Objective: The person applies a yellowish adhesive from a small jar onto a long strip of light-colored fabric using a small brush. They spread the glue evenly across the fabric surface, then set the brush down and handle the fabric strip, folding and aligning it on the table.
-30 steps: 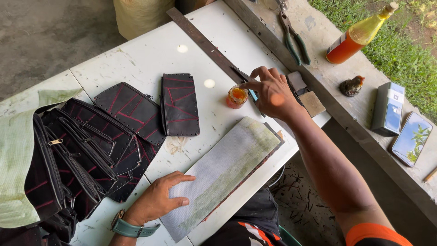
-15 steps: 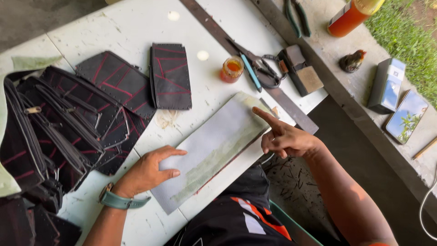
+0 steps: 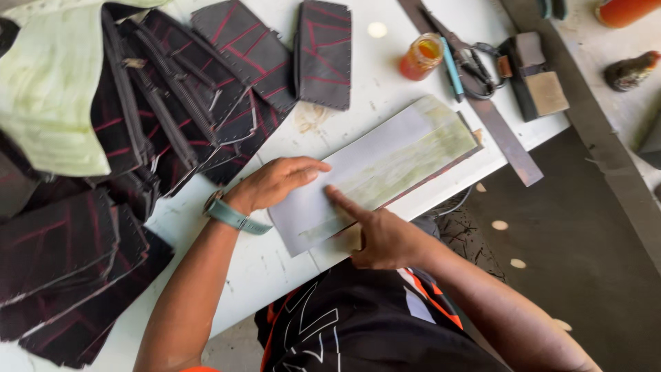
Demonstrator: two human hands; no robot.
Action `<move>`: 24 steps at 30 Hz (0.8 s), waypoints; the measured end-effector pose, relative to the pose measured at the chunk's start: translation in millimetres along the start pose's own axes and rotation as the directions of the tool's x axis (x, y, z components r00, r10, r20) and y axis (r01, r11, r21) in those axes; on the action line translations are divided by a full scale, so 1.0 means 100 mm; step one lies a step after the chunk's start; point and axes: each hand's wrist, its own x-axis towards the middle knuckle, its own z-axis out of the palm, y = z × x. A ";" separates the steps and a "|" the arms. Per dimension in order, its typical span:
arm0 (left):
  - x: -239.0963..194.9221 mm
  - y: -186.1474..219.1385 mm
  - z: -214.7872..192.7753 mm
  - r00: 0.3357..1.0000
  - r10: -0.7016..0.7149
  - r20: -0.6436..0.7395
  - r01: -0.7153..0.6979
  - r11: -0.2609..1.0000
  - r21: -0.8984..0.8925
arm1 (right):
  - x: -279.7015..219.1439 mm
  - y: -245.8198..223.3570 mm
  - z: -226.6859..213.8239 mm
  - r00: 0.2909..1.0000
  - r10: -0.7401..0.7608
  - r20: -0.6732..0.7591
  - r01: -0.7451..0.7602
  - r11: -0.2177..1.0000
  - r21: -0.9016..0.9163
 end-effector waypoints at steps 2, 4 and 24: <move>0.00 -0.06 0.01 1.000 0.002 -0.001 -0.002 1.000 -0.018 | 0.07 -0.11 0.22 1.000 -0.025 -0.010 0.024 0.995 -0.101; -0.01 -0.06 0.02 1.000 -0.020 0.002 0.020 0.999 0.032 | 0.15 -0.19 0.41 1.000 -0.011 0.024 0.015 0.986 -0.166; -0.04 0.19 0.03 1.000 -0.007 -0.006 0.008 0.987 0.163 | -0.17 0.68 -0.76 0.781 0.589 -0.208 -0.586 0.806 0.082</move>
